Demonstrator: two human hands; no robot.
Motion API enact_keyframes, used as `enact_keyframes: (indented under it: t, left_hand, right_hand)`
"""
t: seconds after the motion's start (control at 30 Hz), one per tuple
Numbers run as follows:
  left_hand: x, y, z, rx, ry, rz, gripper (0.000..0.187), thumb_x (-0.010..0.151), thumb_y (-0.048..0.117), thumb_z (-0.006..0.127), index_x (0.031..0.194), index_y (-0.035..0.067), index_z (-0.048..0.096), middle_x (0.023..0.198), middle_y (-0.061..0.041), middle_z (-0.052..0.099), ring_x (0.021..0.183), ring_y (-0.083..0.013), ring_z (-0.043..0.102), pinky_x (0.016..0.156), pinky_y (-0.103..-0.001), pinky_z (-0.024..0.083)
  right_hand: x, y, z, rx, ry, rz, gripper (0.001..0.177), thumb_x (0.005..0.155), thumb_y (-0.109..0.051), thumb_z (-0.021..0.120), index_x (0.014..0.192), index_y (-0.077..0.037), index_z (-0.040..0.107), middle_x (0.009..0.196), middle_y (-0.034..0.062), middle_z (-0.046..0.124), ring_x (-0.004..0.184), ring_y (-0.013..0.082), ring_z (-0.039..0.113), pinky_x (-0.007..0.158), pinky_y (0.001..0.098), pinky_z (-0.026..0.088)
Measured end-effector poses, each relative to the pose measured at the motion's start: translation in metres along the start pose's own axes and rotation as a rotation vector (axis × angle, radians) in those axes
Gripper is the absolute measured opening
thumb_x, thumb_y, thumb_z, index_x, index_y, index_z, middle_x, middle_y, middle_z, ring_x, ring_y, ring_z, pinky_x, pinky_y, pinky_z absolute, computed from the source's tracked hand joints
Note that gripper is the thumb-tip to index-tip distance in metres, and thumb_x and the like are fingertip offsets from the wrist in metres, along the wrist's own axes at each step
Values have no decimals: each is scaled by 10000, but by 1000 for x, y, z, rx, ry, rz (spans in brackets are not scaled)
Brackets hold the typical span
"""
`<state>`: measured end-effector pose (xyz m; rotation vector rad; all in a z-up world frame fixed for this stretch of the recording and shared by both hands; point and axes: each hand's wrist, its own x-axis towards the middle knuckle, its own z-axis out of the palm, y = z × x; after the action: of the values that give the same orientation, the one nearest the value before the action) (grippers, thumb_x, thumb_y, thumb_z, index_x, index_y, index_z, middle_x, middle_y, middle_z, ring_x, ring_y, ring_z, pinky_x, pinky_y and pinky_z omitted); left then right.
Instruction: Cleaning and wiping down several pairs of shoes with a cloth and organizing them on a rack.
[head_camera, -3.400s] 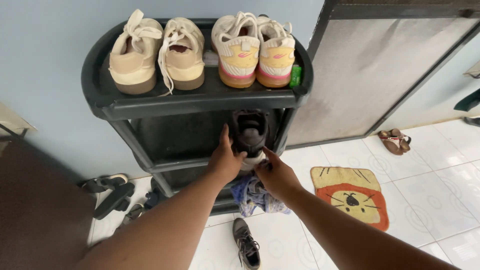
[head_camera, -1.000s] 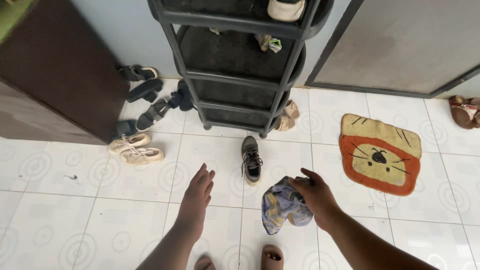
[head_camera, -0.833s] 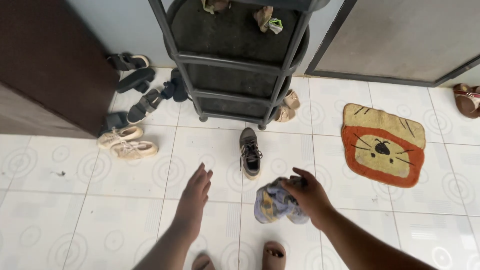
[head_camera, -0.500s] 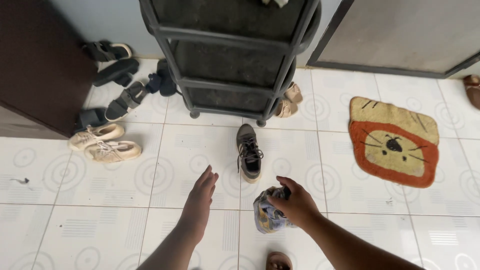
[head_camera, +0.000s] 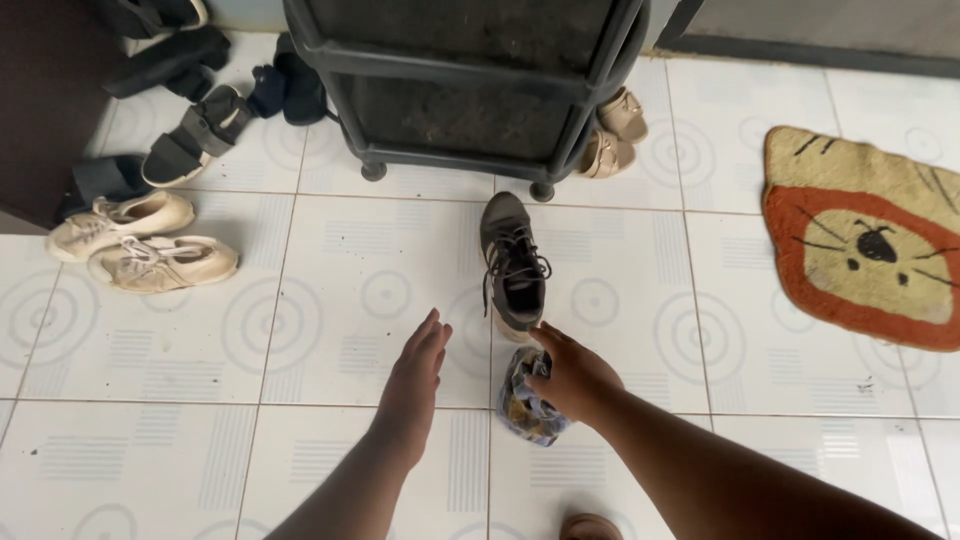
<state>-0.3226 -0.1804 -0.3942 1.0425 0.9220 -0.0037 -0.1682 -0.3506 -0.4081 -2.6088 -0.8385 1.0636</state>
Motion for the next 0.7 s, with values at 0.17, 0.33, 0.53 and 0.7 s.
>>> enact_keyframes:
  t: [0.17, 0.33, 0.53, 0.7]
  left_hand:
    - [17, -13, 1, 8, -11, -38, 735, 945, 552, 378, 1617, 279, 258, 1672, -3, 356, 1573, -228, 223, 1247, -446, 133]
    - [25, -16, 0, 38, -12, -73, 726, 953, 558, 348, 1618, 287, 243, 1673, 0, 350, 1576, -228, 221, 1255, -451, 136]
    - [29, -17, -9, 64, -27, -91, 726, 949, 576, 331, 1615, 300, 240, 1663, 10, 362, 1573, -227, 219, 1257, -450, 134]
    - [21, -18, -17, 66, -8, -132, 731, 951, 586, 317, 1620, 299, 244, 1655, -3, 390, 1557, -262, 273, 1255, -471, 173]
  right_hand:
    - [23, 0, 10, -61, -82, 25, 931, 870, -284, 705, 1609, -288, 138, 1694, -52, 182, 1396, 282, 492, 1079, 425, 493]
    - [52, -2, 21, -98, -73, 55, 939, 899, -281, 666, 1620, -276, 64, 1722, -63, 95, 1352, 284, 538, 1030, 444, 532]
    - [78, 4, 35, -156, 115, 105, 562, 965, -253, 579, 1492, -252, 382, 1505, 29, 433, 1193, 300, 628, 919, 482, 572]
    - [62, 12, 33, -50, 301, 164, 290, 978, -287, 550, 1262, -298, 608, 1342, 48, 557, 1086, 314, 668, 874, 481, 572]
